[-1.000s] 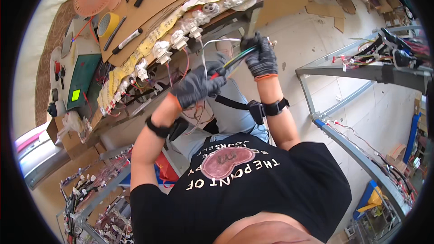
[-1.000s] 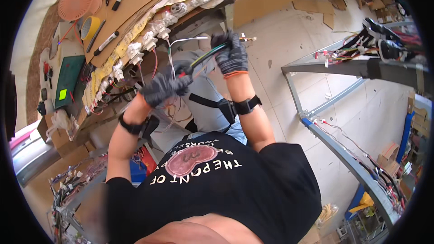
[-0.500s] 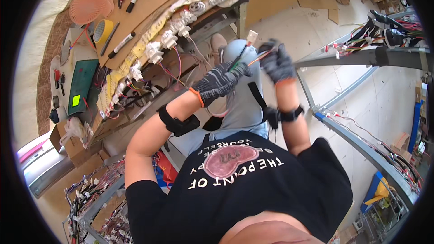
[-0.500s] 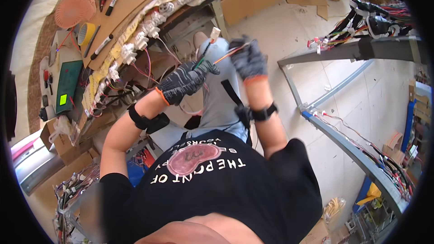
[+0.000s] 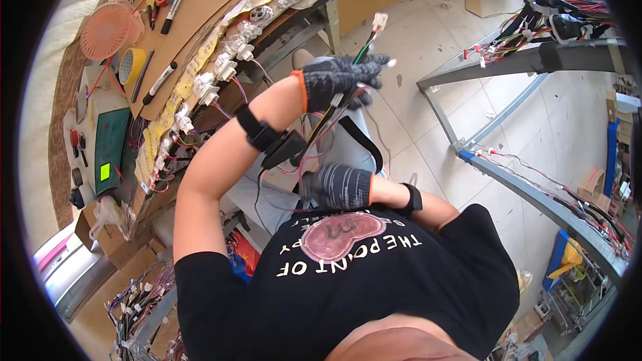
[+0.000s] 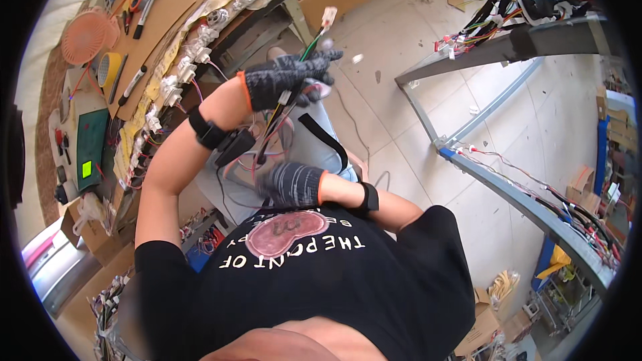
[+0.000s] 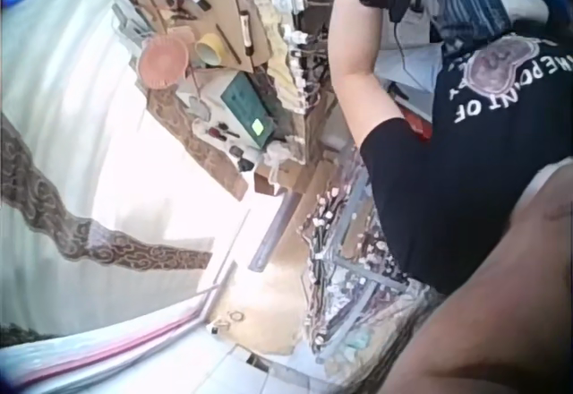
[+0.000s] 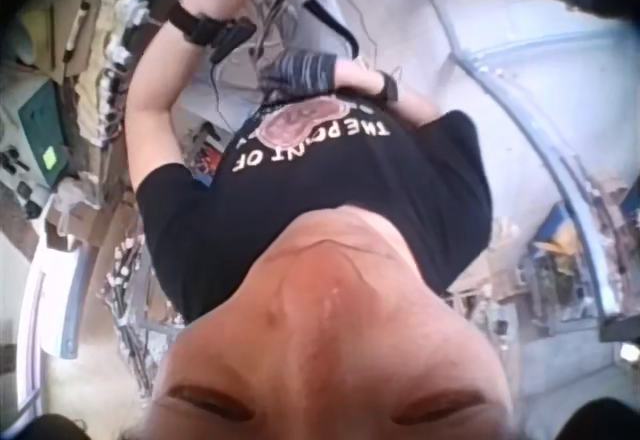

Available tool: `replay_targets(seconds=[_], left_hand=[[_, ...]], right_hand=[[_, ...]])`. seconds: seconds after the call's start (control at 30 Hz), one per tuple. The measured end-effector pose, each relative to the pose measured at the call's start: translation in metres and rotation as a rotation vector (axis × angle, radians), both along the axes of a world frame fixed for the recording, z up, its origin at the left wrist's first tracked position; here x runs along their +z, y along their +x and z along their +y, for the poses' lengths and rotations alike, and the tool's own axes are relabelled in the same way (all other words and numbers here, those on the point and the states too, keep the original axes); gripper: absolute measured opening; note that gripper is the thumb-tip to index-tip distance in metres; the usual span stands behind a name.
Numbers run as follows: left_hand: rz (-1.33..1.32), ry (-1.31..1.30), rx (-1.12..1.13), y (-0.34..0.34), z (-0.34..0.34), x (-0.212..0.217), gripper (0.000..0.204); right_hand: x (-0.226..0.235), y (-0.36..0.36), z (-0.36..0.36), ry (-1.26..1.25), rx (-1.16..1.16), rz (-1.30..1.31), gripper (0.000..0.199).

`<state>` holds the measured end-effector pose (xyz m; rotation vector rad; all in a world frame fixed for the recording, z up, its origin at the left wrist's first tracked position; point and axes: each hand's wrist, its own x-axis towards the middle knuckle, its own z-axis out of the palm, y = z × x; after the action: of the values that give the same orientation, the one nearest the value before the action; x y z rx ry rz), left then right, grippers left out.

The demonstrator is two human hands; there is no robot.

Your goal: Plugging wire harness connectors into a test board and probing them with a tool in a factory setting.

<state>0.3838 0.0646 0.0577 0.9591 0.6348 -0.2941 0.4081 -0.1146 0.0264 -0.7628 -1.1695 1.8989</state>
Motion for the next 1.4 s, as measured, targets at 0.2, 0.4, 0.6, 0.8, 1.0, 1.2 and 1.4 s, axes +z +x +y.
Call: replay_targets(seconds=[0.2,0.4,0.6,0.8,1.0,1.2,1.4], left_hand=[[-0.111,0.307,0.067,-0.025,-0.015,-0.002,0.025],[-0.130,0.207,0.289,-0.061,-0.049,0.001,0.033],[-0.266,0.482,0.507,-0.051,-0.047,-0.007,0.025],[-0.102,1.262,0.735,-0.036,-0.058,-0.034,0.029],[-0.016,1.410,0.552,-0.056,-0.039,-0.041,0.027],[0.015,1.355,0.609,-0.070,-0.044,-0.065,0.027],[-0.104,0.351,1.127,-0.057,-0.047,-0.052,0.019]], right_hand=[[-0.019,0.055,0.039,-0.473,-0.386,1.137,0.092],[-0.022,0.080,0.093,-0.644,-0.901,0.482,0.054],[-0.010,0.062,0.128,-0.519,-1.126,0.576,0.026],[-0.023,0.034,0.136,-0.163,-1.221,-0.107,0.037],[-0.034,0.049,0.154,-0.388,-1.095,0.586,0.041],[-0.032,0.094,0.185,-0.340,-1.199,0.586,0.027],[-0.011,0.097,0.193,-0.081,-1.227,0.139,0.020]])
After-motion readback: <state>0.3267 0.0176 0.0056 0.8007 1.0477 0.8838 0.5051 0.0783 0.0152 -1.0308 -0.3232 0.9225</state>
